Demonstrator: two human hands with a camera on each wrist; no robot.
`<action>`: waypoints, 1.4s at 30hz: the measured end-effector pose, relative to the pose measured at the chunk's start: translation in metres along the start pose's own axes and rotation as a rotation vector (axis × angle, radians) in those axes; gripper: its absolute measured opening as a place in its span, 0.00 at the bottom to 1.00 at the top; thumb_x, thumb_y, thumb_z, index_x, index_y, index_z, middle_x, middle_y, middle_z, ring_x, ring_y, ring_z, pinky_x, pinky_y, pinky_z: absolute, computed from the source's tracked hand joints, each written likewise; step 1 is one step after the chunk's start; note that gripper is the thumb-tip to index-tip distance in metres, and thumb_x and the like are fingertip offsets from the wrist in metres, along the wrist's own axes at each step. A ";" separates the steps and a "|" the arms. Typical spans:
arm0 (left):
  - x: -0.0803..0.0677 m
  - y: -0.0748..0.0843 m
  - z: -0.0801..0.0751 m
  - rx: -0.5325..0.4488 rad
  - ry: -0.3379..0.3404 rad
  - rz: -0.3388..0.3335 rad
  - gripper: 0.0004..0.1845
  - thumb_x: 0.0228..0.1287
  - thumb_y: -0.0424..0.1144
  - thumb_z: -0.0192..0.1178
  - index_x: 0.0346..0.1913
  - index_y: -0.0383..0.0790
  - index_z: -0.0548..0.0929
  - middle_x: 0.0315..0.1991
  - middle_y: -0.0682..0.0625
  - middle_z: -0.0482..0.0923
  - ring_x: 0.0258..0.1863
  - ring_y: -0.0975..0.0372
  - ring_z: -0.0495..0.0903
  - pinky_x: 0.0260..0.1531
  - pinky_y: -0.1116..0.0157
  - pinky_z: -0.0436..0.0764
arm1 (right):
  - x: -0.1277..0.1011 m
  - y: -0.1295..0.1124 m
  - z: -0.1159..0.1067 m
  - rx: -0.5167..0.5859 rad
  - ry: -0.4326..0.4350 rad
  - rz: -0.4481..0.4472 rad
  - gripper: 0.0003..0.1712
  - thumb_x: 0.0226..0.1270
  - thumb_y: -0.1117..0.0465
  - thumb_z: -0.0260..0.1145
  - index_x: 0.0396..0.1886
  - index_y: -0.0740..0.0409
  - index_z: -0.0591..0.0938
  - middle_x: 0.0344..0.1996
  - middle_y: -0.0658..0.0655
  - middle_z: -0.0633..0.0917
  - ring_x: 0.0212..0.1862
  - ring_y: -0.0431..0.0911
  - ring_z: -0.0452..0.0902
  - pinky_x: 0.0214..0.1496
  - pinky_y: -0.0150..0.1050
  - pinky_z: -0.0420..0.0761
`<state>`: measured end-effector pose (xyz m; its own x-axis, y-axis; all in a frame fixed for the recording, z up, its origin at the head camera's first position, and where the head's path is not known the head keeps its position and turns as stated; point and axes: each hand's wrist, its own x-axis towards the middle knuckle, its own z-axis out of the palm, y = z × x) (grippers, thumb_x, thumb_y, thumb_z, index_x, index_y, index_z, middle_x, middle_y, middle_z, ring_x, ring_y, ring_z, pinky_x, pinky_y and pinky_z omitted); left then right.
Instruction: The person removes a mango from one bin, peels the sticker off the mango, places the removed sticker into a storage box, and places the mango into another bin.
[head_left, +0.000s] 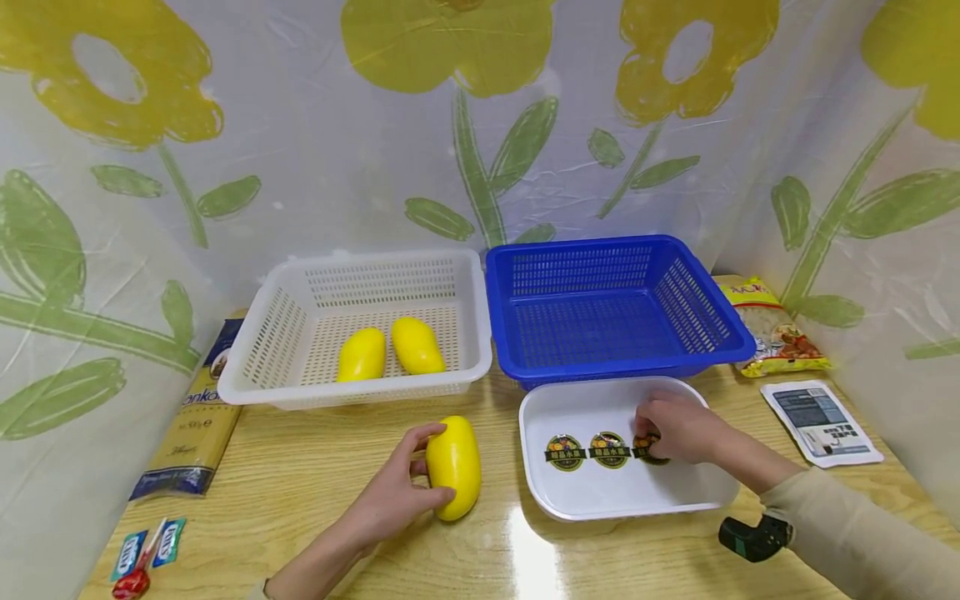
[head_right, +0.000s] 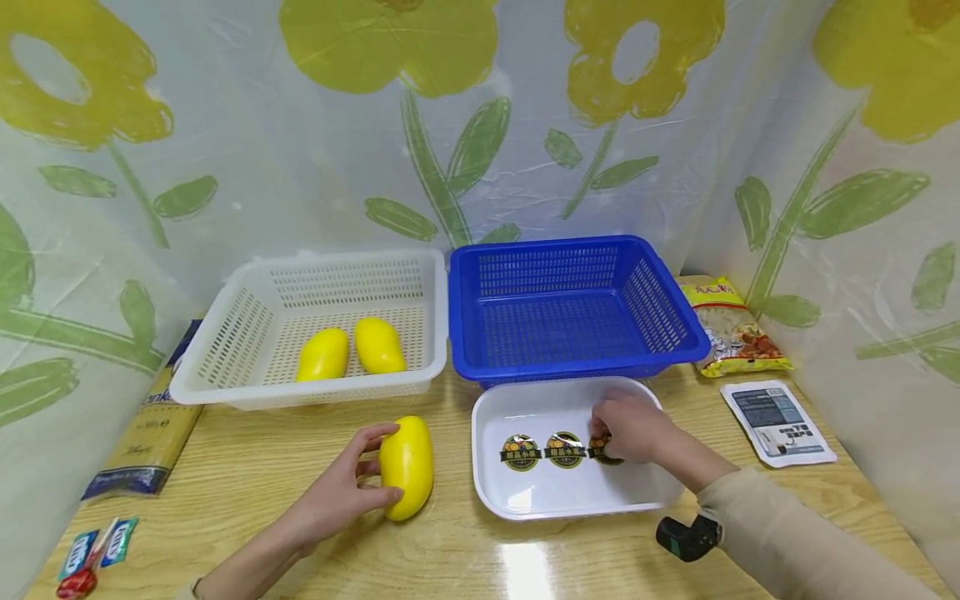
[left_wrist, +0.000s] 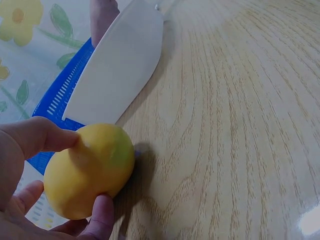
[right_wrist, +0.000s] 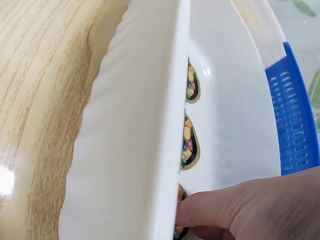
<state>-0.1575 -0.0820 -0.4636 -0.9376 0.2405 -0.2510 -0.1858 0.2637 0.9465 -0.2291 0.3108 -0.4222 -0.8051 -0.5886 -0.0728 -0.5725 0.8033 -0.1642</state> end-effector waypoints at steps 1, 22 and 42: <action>0.000 0.000 0.000 -0.001 0.000 -0.001 0.42 0.53 0.32 0.72 0.70 0.47 0.63 0.68 0.38 0.58 0.54 0.51 0.73 0.42 0.59 0.81 | 0.000 0.000 0.000 0.001 0.007 0.001 0.16 0.38 0.70 0.74 0.24 0.49 0.78 0.22 0.44 0.71 0.28 0.38 0.62 0.31 0.34 0.66; -0.001 -0.001 -0.001 -0.014 -0.010 0.013 0.42 0.54 0.32 0.71 0.70 0.47 0.62 0.68 0.37 0.56 0.55 0.50 0.73 0.41 0.59 0.82 | -0.007 0.001 -0.003 0.613 -0.129 0.236 0.10 0.51 0.73 0.69 0.35 0.65 0.82 0.29 0.52 0.82 0.33 0.43 0.74 0.31 0.32 0.75; -0.001 -0.001 -0.001 -0.022 -0.026 0.027 0.41 0.54 0.31 0.71 0.70 0.45 0.62 0.68 0.36 0.55 0.55 0.50 0.73 0.42 0.59 0.82 | -0.008 0.001 0.005 0.760 -0.131 0.286 0.10 0.52 0.76 0.66 0.37 0.70 0.80 0.28 0.56 0.81 0.31 0.44 0.74 0.29 0.33 0.77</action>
<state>-0.1570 -0.0834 -0.4641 -0.9343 0.2718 -0.2305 -0.1675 0.2362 0.9572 -0.2224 0.3160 -0.4264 -0.8522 -0.4144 -0.3193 -0.0488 0.6707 -0.7401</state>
